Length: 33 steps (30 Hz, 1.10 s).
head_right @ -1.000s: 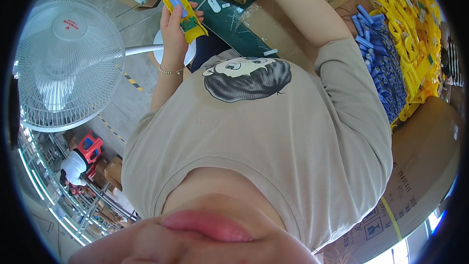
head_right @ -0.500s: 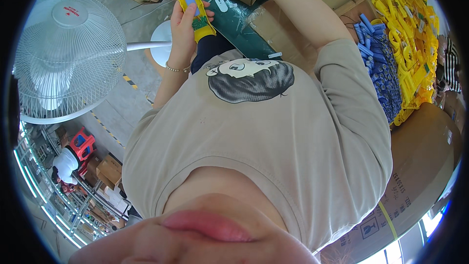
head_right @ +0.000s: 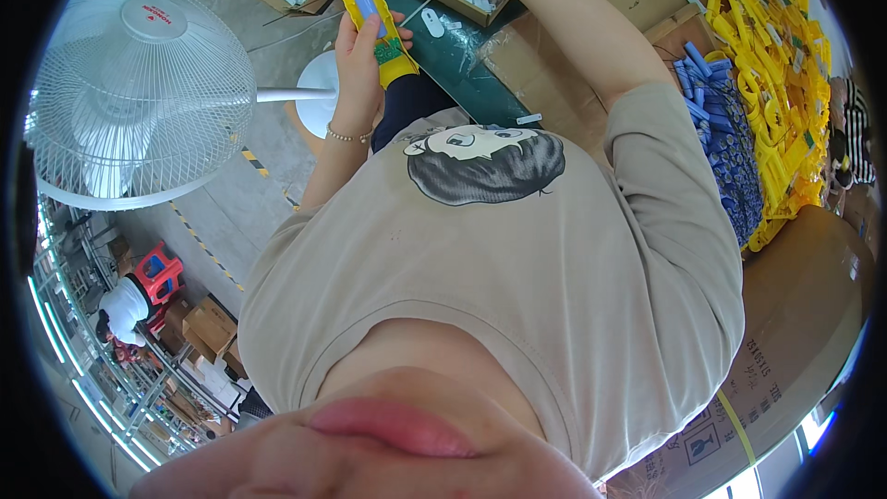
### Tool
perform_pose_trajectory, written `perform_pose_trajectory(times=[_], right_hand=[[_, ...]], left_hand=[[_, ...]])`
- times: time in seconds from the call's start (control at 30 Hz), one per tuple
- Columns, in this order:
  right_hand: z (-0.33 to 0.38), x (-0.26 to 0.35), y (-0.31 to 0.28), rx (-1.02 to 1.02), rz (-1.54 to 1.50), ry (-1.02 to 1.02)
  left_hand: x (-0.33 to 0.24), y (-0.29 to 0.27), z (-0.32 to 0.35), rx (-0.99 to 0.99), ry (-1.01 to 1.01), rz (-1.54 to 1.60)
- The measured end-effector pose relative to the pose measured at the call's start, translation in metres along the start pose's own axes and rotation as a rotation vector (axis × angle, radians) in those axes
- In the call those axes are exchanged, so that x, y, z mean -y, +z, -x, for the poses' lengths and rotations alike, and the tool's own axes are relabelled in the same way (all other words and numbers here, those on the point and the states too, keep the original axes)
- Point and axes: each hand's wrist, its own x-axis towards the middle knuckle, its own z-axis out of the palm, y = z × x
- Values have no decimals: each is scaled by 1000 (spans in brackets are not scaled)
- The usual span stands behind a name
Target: The person assembles electronic components by hand, inserting an LED circuit board, internal wiring, and a battery pack into a yellow plastic handheld lighting housing.
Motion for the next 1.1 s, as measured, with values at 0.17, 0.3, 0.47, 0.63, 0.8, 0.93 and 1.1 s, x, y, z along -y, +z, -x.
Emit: perform_pose_trajectory(times=[0.17, 0.3, 0.47, 0.63, 0.8, 0.93, 1.1], right_hand=[[59, 6, -43, -7, -677, 56], [99, 26, -58, 362, -1320, 74], [109, 34, -35, 247, -1588, 33], [130, 49, -43, 139, -1792, 237], [149, 37, -25, -336, -1333, 169], [159, 57, -42, -602, -436, -18], [161, 39, -30, -599, -324, -102]], left_hand=[[-1, 16, 1, -4, 156, -1], [-15, 23, -13, 138, 325, 3], [-32, 43, -27, 264, 283, -138], [-22, 44, -32, 288, 164, -19], [-13, 52, -33, 111, -13, 83], [-16, 63, -30, 68, -69, 162], [-2, 57, -34, 243, 0, -7]])
